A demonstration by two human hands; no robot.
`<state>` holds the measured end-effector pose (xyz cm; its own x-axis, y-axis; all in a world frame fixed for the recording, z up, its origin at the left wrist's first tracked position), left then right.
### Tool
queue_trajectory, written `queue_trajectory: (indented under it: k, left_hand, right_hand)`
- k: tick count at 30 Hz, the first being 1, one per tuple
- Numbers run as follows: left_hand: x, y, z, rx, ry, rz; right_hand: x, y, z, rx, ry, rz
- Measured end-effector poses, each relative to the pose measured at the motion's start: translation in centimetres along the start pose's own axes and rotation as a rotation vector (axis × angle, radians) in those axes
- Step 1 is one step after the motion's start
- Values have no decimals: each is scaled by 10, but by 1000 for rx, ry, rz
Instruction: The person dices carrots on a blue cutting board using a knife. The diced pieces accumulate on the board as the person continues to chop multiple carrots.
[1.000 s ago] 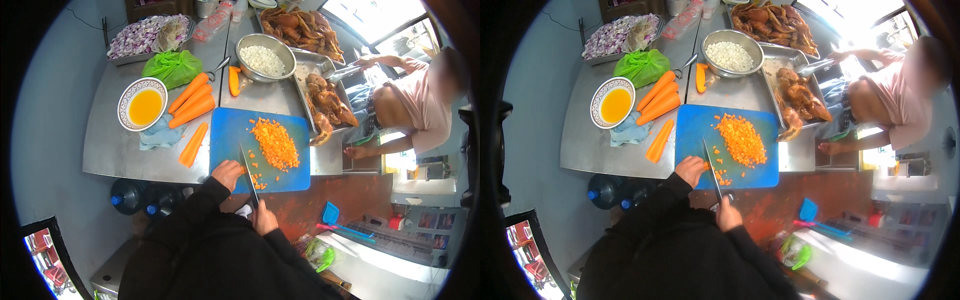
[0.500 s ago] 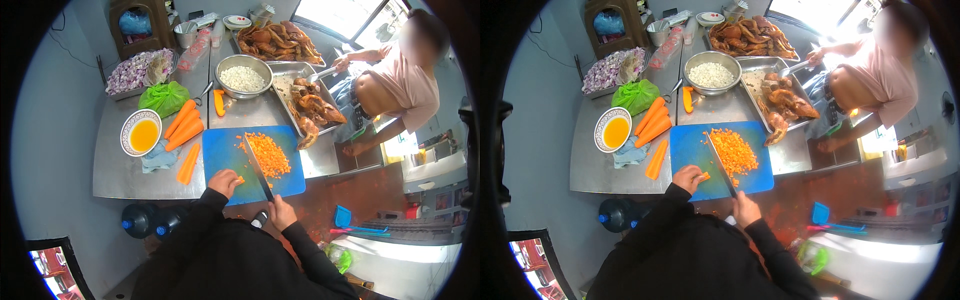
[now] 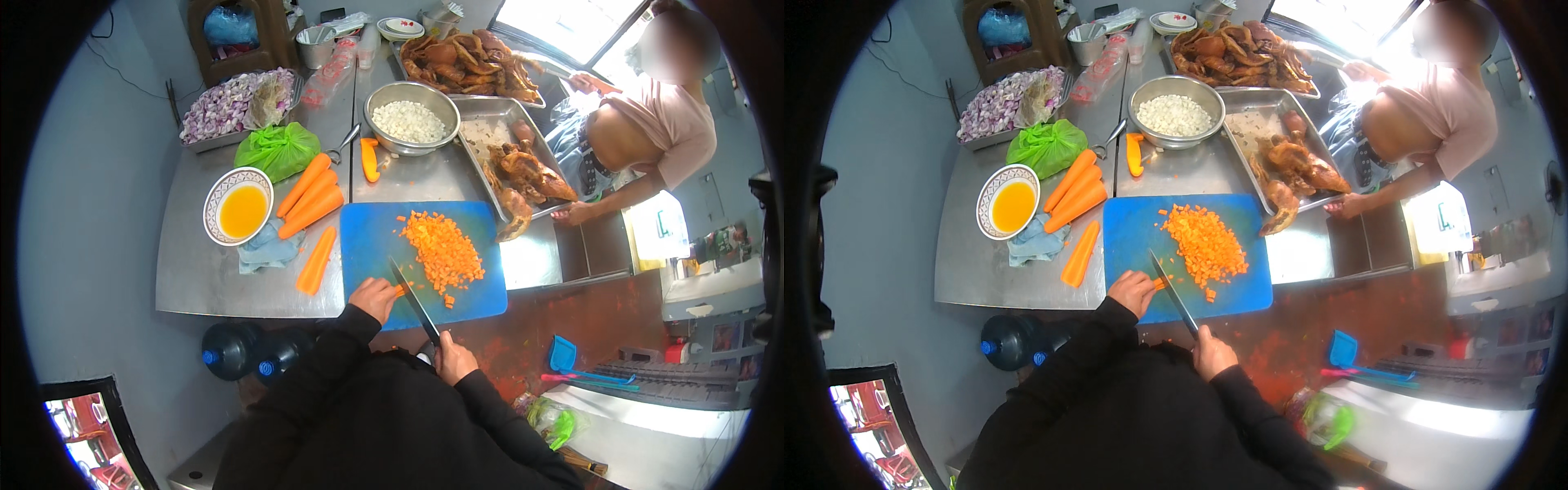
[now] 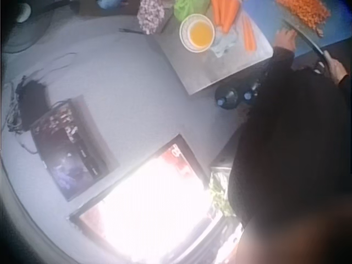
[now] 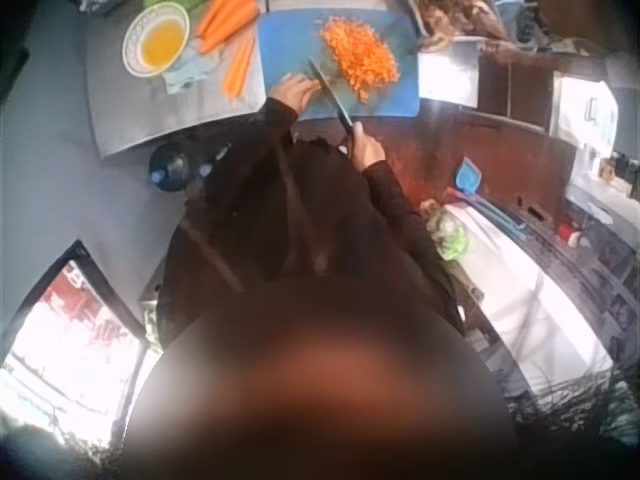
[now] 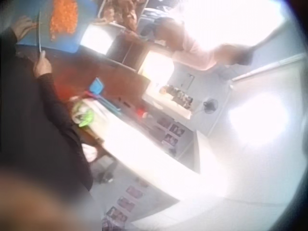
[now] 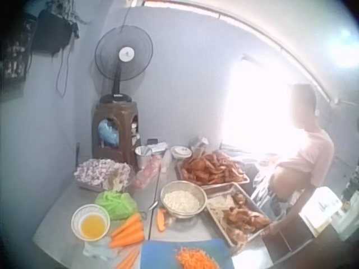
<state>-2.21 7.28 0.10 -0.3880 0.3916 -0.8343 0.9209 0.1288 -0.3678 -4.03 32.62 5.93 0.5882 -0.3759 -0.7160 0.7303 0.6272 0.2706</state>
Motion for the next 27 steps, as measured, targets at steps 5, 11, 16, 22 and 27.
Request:
queue_trajectory:
  k: [5,11,16,22,27]
  left_hand:
    - [-1,1,-2,-3,-26,-15]
    - [-1,8,-1,-19,-10,-46]
    - [-5,7,-4,-54,14,-5]
    - [-36,12,1,-157,26,-32]
    - [-43,30,13,-142,25,87]
  right_hand:
    - [3,-1,0,-110,-189,-172]
    - [9,0,-3,-110,-160,-163]
    - [10,-2,-7,33,-126,58]
    - [6,-3,-2,21,-63,4]
    - [10,0,0,-89,-258,-166]
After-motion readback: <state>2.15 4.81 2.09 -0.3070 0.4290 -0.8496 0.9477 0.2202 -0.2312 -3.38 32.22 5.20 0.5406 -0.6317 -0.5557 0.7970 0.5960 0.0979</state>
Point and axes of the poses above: each hand's wrist, its own y-axis away from the middle knuckle, its own x-axis out of the palm, z = x × y, the point moved 2 cm from there along -y, towards the middle knuckle, and after that the axes turned 15 degrees about -y, right-handed, at the moved point
